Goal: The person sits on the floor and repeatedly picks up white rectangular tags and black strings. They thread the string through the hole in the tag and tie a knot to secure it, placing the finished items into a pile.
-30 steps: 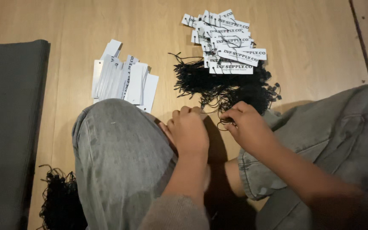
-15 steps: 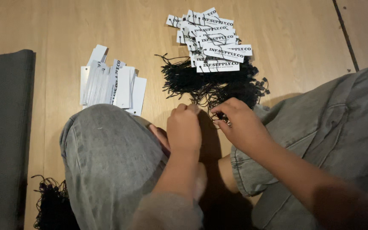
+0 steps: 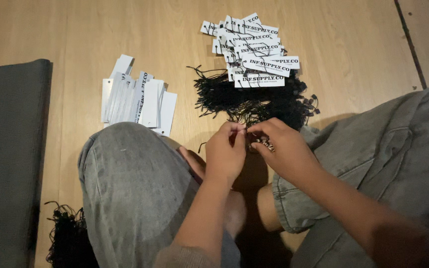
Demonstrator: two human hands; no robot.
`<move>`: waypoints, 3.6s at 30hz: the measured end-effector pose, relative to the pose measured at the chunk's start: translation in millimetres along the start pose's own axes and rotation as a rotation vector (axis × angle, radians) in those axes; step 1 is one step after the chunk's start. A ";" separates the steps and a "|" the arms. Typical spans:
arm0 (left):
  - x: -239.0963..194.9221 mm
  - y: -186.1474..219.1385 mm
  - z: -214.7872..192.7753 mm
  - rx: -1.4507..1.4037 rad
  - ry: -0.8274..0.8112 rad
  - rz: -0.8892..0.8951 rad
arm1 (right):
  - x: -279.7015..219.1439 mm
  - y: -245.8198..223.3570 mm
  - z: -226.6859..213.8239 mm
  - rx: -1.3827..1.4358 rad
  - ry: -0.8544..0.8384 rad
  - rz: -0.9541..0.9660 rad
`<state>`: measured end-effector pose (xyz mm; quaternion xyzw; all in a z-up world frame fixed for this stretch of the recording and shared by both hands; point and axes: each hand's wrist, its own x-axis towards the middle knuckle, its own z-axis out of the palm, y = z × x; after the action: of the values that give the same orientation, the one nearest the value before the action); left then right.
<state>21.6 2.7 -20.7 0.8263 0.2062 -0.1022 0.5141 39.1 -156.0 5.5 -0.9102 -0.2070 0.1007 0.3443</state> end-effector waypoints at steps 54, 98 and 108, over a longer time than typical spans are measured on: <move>-39.4 24.1 -19.4 -0.013 0.099 0.186 | -0.4 3.8 -3.3 0.711 -0.050 0.432; 38.2 21.9 -77.5 0.553 0.179 -0.005 | -2.5 1.6 1.2 0.247 0.031 0.319; -2.7 44.9 -38.5 -0.896 0.187 -0.311 | 1.6 15.1 9.1 0.359 0.062 0.411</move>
<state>37.5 19.0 33.9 0.4887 0.3963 -0.0043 0.7772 42.2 -160.2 -11.4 -0.8602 0.0141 0.1757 0.4785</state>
